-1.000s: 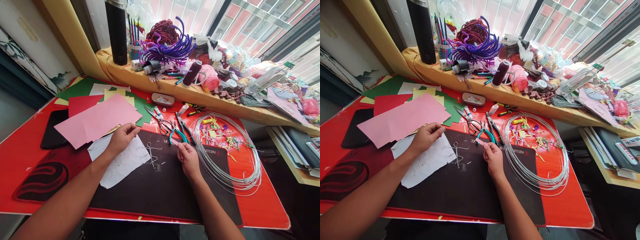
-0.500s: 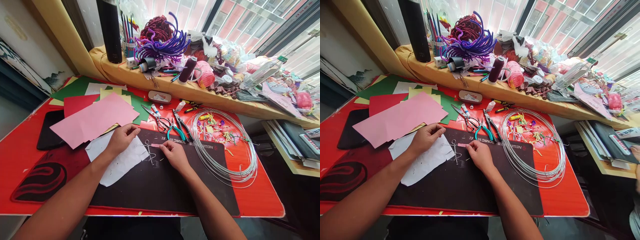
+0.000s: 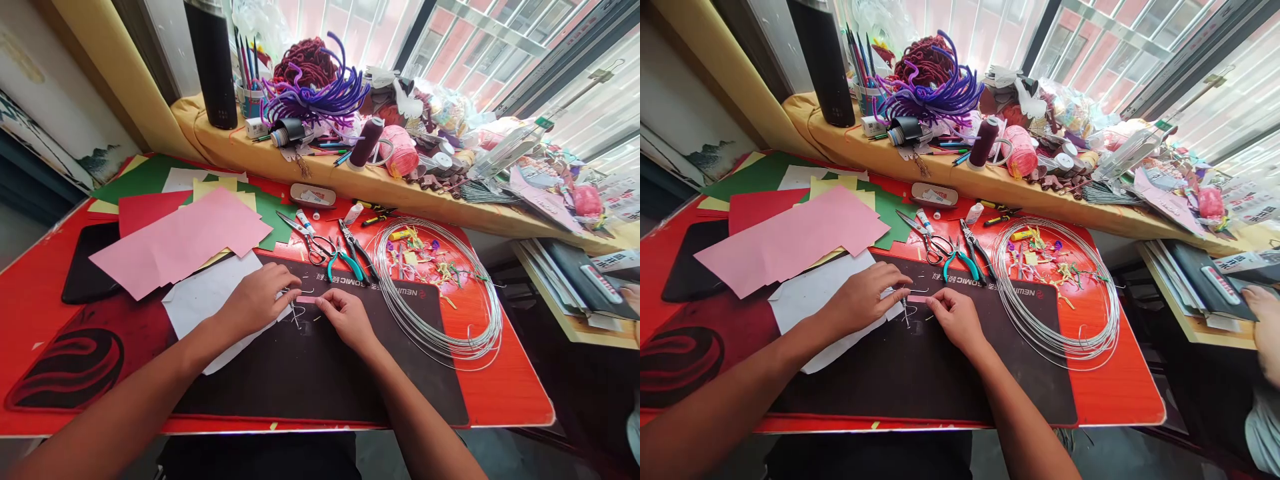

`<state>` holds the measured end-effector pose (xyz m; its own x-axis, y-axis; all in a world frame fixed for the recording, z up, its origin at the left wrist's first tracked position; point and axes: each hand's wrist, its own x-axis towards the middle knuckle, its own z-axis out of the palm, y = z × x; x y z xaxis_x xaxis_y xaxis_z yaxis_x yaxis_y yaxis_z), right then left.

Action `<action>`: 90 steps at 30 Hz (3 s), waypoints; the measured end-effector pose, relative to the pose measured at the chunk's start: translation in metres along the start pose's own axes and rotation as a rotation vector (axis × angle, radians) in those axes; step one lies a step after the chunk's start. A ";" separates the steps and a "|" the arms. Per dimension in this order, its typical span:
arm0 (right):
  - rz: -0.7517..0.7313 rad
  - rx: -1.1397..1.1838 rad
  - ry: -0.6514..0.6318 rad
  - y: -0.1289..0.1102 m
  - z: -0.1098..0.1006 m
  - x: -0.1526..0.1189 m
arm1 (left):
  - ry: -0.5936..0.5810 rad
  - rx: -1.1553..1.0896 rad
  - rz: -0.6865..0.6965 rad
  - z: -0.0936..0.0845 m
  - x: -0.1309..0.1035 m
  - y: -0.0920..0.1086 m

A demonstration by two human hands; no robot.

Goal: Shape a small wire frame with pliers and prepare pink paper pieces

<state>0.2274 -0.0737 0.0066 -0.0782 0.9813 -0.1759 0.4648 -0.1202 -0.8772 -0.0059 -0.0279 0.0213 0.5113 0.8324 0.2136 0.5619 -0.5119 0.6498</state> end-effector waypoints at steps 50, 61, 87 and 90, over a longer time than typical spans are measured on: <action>-0.085 -0.355 0.291 0.039 -0.103 0.026 | -0.203 0.235 0.084 0.050 0.020 0.020; -0.106 -0.031 0.581 0.041 -0.131 0.041 | -0.223 0.210 0.051 0.050 0.021 0.017; 0.019 -0.567 0.428 0.067 -0.115 -0.002 | -0.192 0.154 0.067 0.051 0.021 0.014; 0.009 -0.574 0.446 0.068 -0.111 -0.004 | -0.194 0.154 0.067 0.051 0.021 0.014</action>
<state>0.3571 -0.0692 -0.0023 0.2378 0.9633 0.1243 0.8627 -0.1507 -0.4827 0.0454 -0.0280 -0.0024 0.6578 0.7468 0.0985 0.6074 -0.6032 0.5170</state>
